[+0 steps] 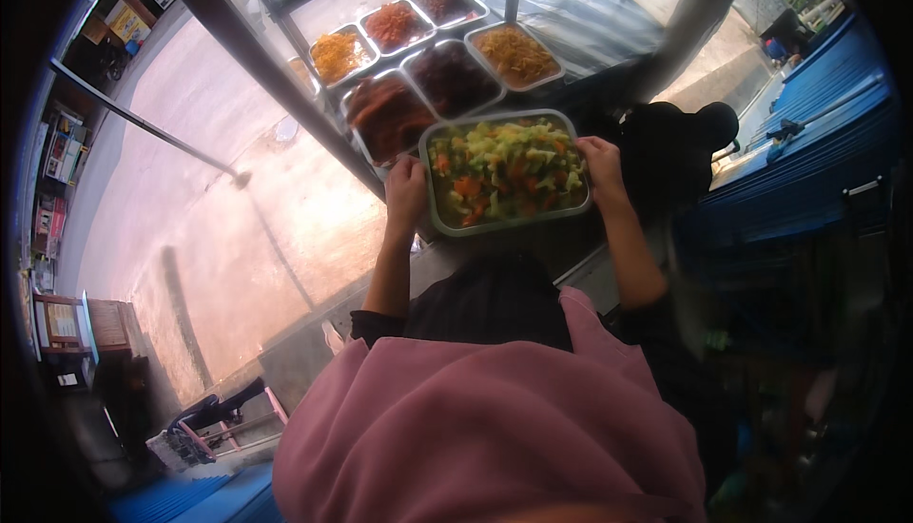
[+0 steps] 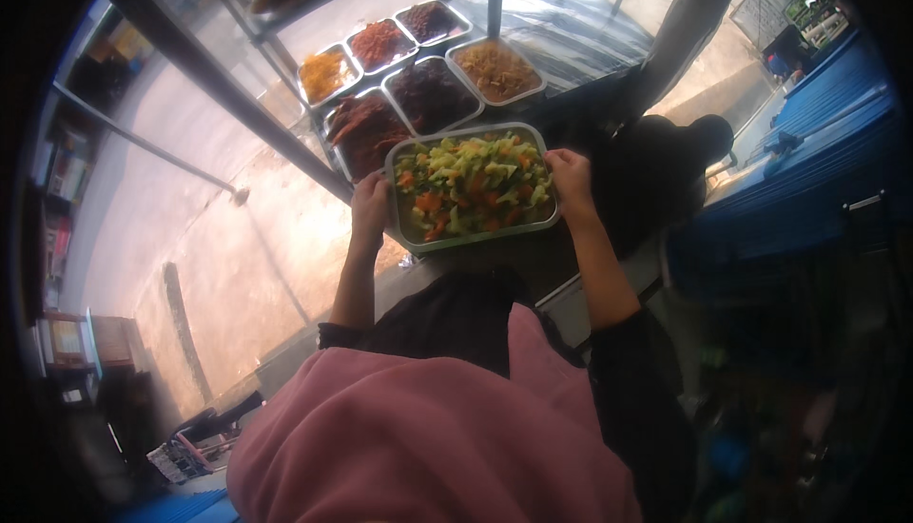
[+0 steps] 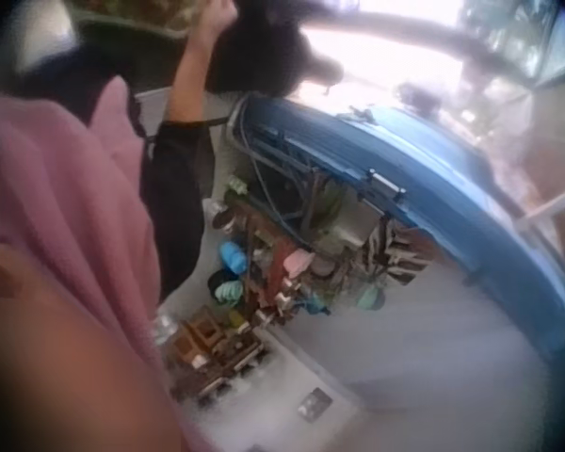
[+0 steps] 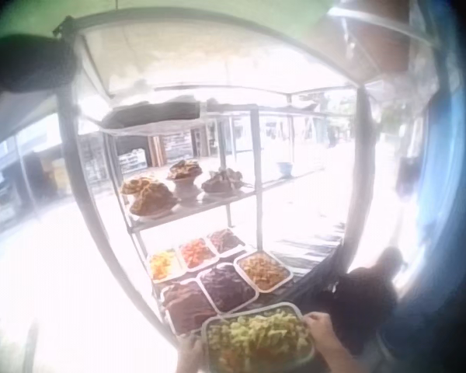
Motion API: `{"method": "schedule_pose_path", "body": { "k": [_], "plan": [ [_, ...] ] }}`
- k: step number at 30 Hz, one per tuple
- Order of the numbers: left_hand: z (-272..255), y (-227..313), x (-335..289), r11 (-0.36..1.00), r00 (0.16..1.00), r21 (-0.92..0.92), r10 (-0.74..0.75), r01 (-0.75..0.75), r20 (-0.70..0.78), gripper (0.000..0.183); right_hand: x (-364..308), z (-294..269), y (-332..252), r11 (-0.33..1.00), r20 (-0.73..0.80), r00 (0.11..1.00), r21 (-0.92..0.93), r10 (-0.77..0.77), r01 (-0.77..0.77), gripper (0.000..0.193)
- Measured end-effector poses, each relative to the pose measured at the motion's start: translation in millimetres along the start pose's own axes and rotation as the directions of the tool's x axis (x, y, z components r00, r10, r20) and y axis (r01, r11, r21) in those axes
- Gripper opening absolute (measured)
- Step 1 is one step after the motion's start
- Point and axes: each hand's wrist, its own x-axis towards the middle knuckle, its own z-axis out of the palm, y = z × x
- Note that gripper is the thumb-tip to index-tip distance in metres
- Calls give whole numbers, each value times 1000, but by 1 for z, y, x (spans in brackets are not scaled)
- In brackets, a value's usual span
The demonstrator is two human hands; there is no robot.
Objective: The person stirs mixed vegetables in a wok on a gas stove, then transfers the cooked vegetables into a metal tray. The tray is carried and placed on a display counter alongside other prepared food trays.
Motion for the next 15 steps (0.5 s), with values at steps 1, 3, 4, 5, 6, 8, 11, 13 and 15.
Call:
{"method": "schedule_pose_path", "body": {
  "k": [1, 3, 4, 5, 6, 8, 11, 13, 15],
  "plan": [
    [9, 4, 12, 999, 1000, 32, -9, 9, 17, 24, 17, 0, -2, 1000, 1, 1000, -2, -5, 5, 13],
    [24, 11, 39, 991, 995, 79, 102, -104, 21, 26, 47, -1, -3, 1000, -5, 1000, -9, -17, 17, 14],
    [33, 14, 56, 988, 993, 98, 116, -118, 31, 26, 63, -2, -4, 1000, -15, 1000, -13, -27, 27, 14],
    [40, 16, 72, 984, 991, 119, 131, -135, 41, 26, 79, -2, -3, 999, -15, 999, -6, -45, 45, 14],
    [51, 17, 89, 979, 988, 142, 142, -148, 57, 26, 94, -5, -3, 999, -27, 999, -32, -40, 39, 14],
    [74, 19, 120, 965, 982, 187, 169, -183, 87, 26, 123, -14, -1, 997, -30, 998, -66, -49, 47, 14],
    [114, 23, 161, 991, 983, 122, 35, -58, 181, 26, 169, -30, 1, 998, -102, 995, -63, -2, -4, 15],
    [126, 30, 189, 983, 988, 173, 38, -64, 151, 26, 210, -24, 1, 999, -42, 999, -30, -30, 29, 15],
    [151, 37, 218, 977, 986, 205, 28, -62, 164, 25, 245, -33, -2, 998, -52, 997, -33, -53, 51, 16]
  ]
}}
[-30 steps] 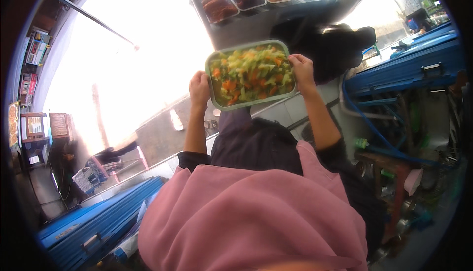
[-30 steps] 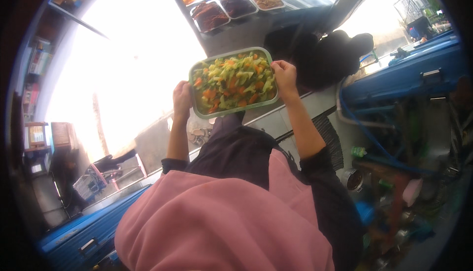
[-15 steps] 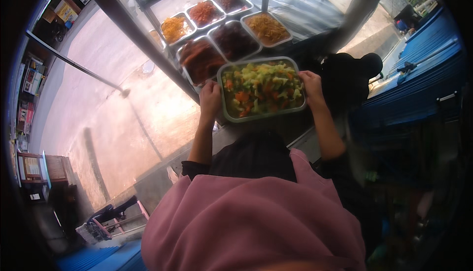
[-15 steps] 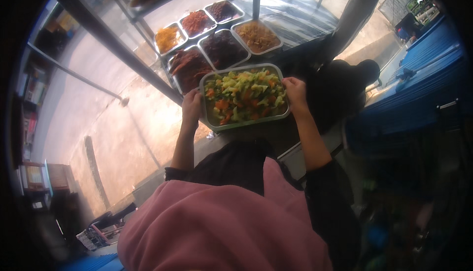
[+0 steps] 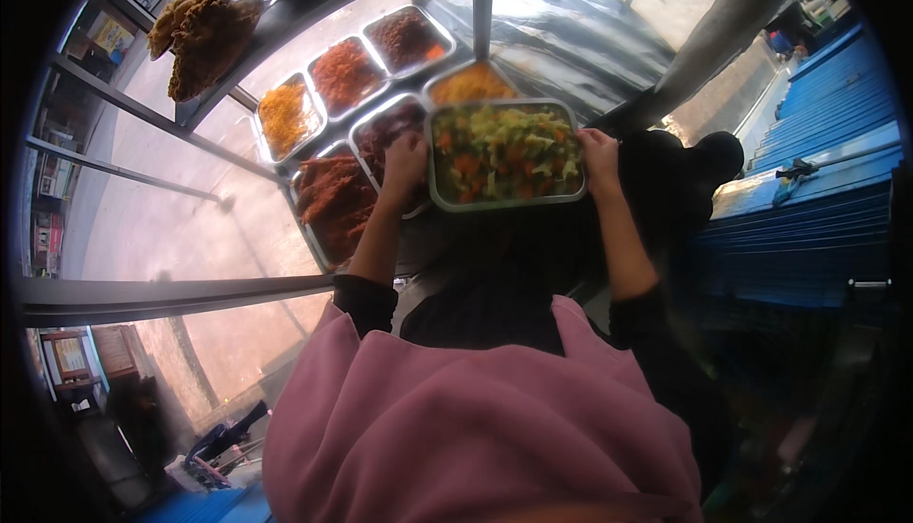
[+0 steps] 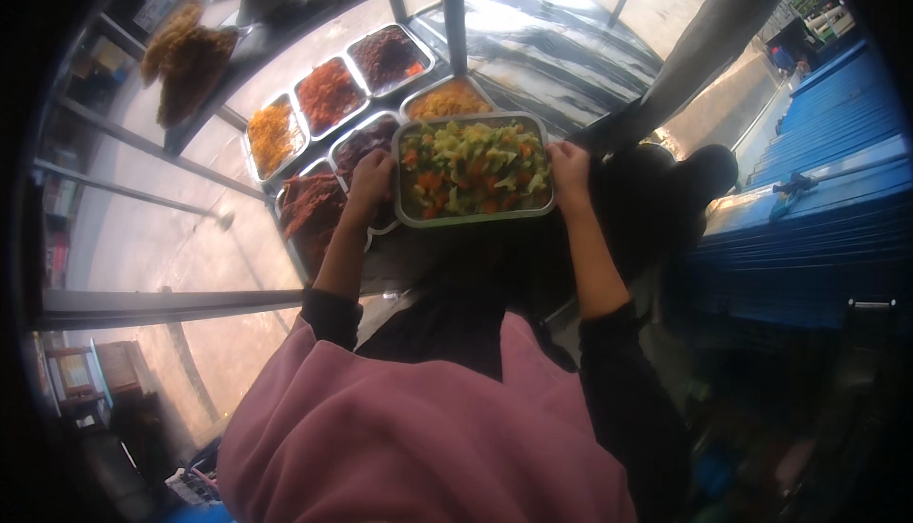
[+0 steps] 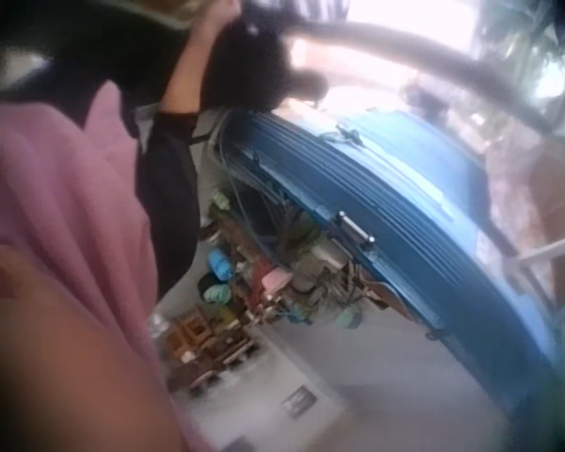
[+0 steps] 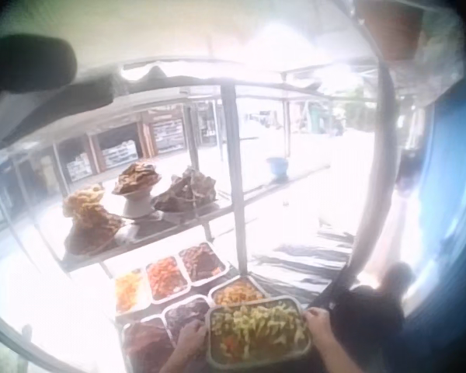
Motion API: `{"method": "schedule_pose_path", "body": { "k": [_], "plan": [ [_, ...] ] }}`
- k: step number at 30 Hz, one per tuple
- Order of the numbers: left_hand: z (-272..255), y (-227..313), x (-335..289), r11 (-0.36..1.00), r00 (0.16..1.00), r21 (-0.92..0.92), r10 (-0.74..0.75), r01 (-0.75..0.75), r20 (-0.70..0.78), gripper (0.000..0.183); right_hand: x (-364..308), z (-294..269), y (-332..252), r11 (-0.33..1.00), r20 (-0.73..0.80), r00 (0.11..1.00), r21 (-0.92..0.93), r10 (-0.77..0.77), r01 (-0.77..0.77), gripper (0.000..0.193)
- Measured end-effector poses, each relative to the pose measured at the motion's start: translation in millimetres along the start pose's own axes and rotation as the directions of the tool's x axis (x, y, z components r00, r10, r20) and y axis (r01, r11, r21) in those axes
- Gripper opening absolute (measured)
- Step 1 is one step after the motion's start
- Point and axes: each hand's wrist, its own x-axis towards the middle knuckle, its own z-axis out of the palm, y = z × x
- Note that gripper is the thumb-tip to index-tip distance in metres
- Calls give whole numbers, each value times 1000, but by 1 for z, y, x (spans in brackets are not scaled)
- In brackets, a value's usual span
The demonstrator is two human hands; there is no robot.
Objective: The person stirs mixed vegetables in a wok on a gas stove, then transfers the cooked vegetables into a metal tray. The tray is carried and placed on a display counter alongside other prepared food trays.
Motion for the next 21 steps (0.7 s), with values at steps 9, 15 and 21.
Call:
{"method": "schedule_pose_path", "body": {
  "k": [9, 15, 21],
  "plan": [
    [93, 45, 126, 996, 989, 90, -18, 5, 144, 25, 132, -41, 17, 998, -147, 987, -18, -67, 65, 16],
    [148, 90, 192, 983, 961, 146, -142, 109, 239, 25, 205, -63, 42, 992, -242, 963, -70, -118, 104, 16],
    [204, 99, 246, 965, 929, 214, -213, 152, 303, 26, 238, -77, 65, 994, -355, 929, -65, -102, 84, 18]
  ]
}}
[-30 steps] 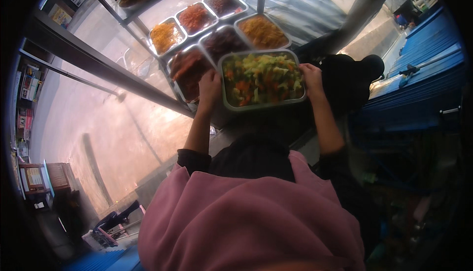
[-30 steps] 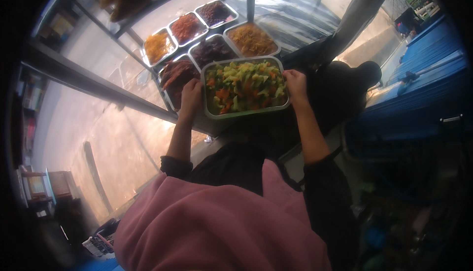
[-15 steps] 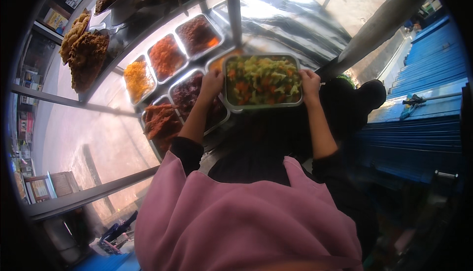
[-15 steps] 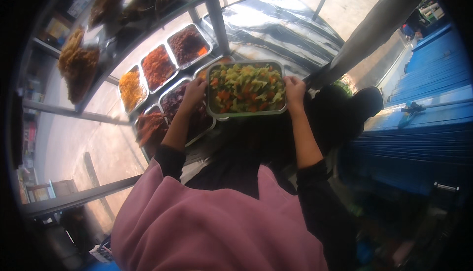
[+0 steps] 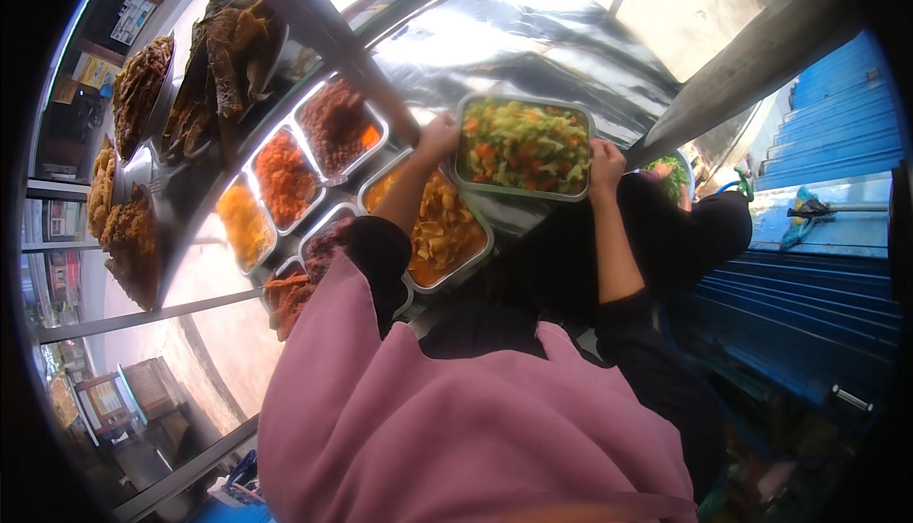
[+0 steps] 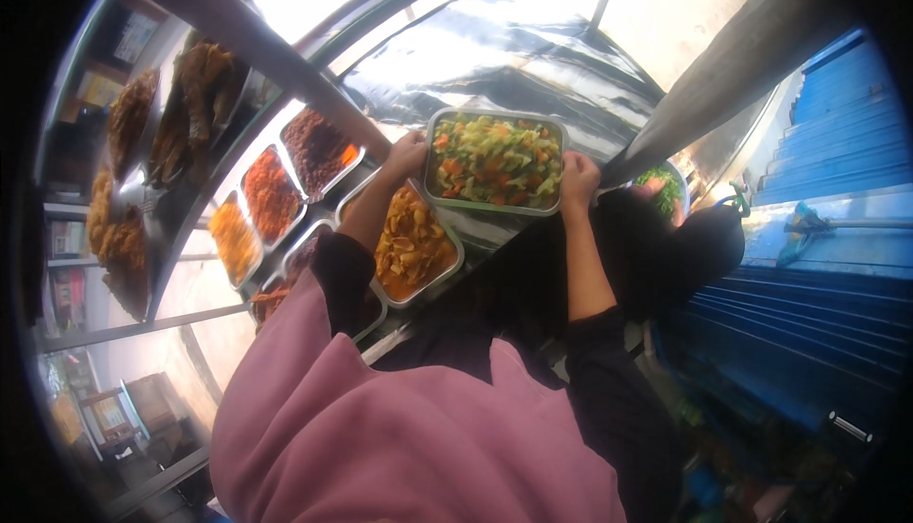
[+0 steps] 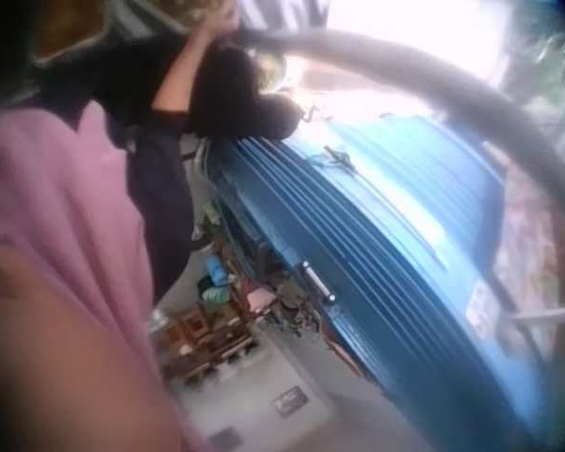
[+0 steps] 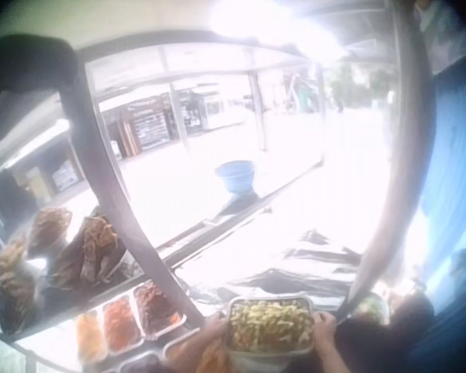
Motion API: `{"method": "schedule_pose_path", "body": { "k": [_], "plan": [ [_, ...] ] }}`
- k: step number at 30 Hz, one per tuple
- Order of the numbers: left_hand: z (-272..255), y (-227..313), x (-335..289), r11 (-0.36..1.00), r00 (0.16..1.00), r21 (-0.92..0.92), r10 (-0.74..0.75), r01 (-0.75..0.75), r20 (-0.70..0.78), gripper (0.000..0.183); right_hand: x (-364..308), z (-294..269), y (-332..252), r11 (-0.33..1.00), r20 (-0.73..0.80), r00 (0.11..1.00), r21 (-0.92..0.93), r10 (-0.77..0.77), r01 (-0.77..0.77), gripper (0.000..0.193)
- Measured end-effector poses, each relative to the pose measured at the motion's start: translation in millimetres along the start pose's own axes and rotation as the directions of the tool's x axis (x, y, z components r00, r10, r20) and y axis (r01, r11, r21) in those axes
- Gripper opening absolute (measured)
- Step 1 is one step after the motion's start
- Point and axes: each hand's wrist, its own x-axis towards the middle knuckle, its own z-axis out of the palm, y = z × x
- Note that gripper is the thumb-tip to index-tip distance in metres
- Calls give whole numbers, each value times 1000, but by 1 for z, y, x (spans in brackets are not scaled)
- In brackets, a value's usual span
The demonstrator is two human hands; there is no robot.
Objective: The person stirs mixed vegetables in a wok on a gas stove, then transfers the cooked vegetables into a metal tray. The tray is carried and placed on a display counter alongside other prepared food trays.
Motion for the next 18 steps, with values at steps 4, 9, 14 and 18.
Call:
{"method": "schedule_pose_path", "body": {
  "k": [4, 9, 14, 18],
  "plan": [
    [17, 2, 36, 995, 1000, 102, -5, 7, -18, 28, -1, 1, 8, 999, -66, 998, 32, 13, -11, 18],
    [14, 14, 57, 984, 998, 175, 26, -34, 50, 34, -16, 1, 17, 996, -99, 992, 35, 84, -81, 18],
    [7, 23, 62, 966, 993, 258, -30, -2, 118, 27, -35, 0, 23, 996, -88, 992, -27, 85, -88, 17],
    [-3, 18, 74, 852, 963, 465, 152, -241, 222, 20, -62, 4, 13, 975, -10, 975, 23, 223, -222, 17]
  ]
}}
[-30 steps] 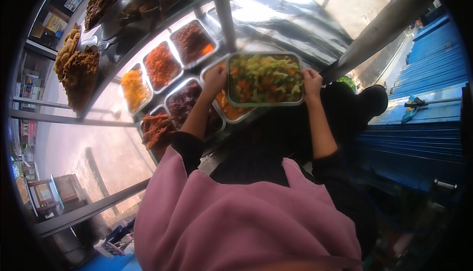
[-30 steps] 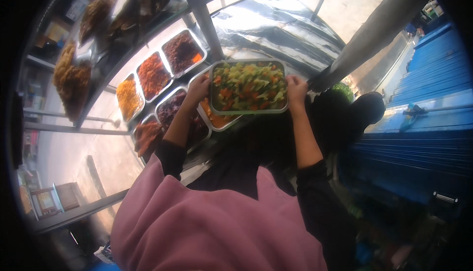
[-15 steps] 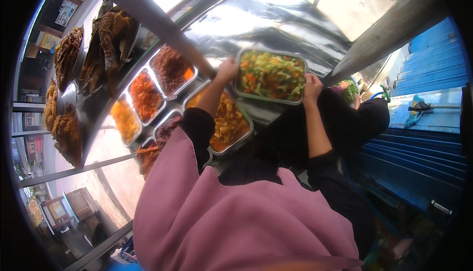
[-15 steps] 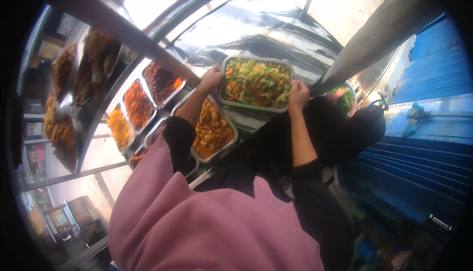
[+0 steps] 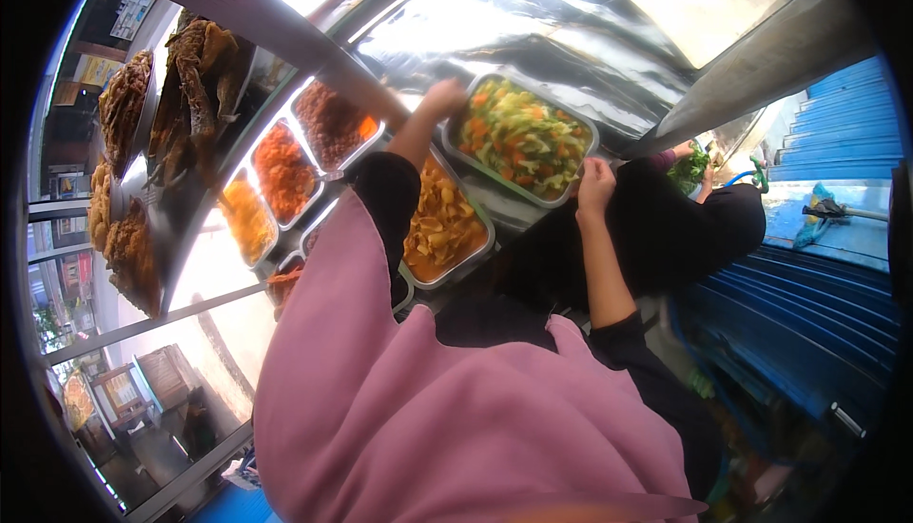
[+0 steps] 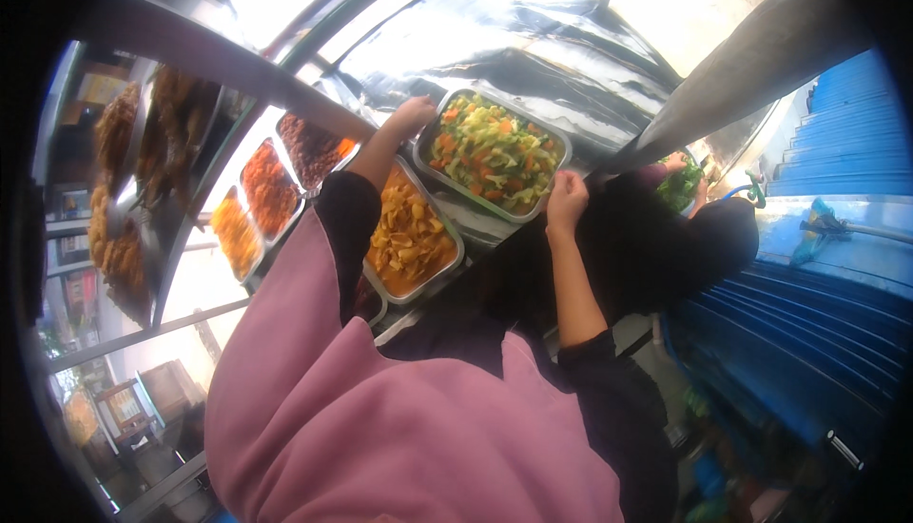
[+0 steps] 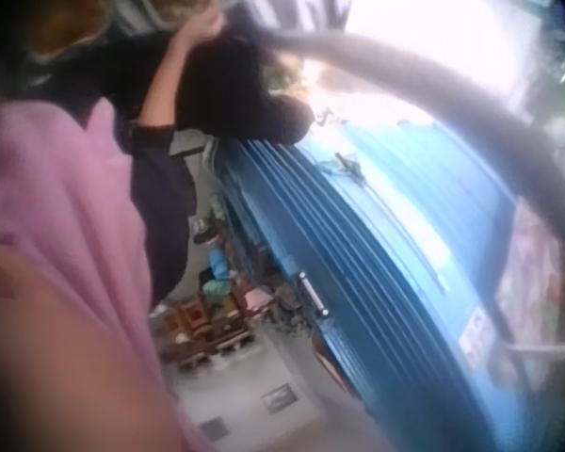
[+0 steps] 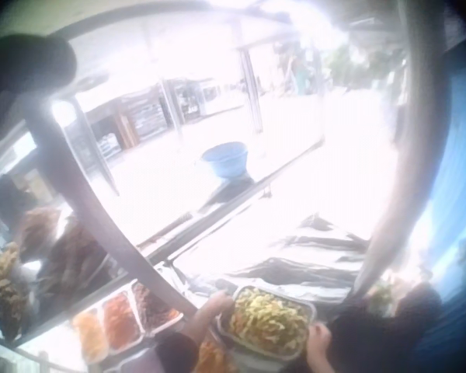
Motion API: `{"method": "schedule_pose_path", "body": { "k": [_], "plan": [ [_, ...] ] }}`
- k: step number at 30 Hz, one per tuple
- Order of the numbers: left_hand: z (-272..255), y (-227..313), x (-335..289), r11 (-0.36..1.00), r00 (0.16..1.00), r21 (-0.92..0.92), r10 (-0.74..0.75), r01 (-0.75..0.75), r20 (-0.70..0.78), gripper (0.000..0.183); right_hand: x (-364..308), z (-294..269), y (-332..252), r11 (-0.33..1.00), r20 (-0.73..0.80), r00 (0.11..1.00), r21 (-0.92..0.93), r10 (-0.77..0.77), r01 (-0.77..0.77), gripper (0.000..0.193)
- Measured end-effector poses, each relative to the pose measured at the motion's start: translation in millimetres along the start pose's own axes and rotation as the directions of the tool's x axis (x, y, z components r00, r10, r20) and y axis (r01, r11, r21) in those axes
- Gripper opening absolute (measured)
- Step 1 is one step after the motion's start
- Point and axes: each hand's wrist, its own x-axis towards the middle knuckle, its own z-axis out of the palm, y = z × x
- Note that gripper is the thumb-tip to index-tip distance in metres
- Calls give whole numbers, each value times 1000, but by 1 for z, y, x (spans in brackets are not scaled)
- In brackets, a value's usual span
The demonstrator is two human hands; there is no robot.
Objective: The person stirs mixed vegetables in a wok on a gas stove, then transfers the cooked vegetables into a metal tray. The tray is carried and placed on a display counter alongside other prepared food trays.
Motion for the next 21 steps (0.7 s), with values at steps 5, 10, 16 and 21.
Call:
{"method": "schedule_pose_path", "body": {
  "k": [5, 10, 16, 21],
  "plan": [
    [-3, -11, 16, 993, 1000, 117, -10, 8, 21, 23, -44, 2, -11, 971, 139, 976, 152, 165, -186, 16],
    [4, -14, 21, 984, 992, 175, 36, -13, -124, 31, -78, 7, -11, 946, 176, 948, 146, 264, -290, 17],
    [8, -14, 12, 995, 984, 103, 16, 3, -179, 30, -99, 11, -4, 942, 193, 947, 169, 255, -289, 18],
    [12, -7, -26, 993, 889, 4, 105, -115, -446, 27, -110, 16, -4, 915, 234, 927, 212, 294, -343, 19]
  ]
}}
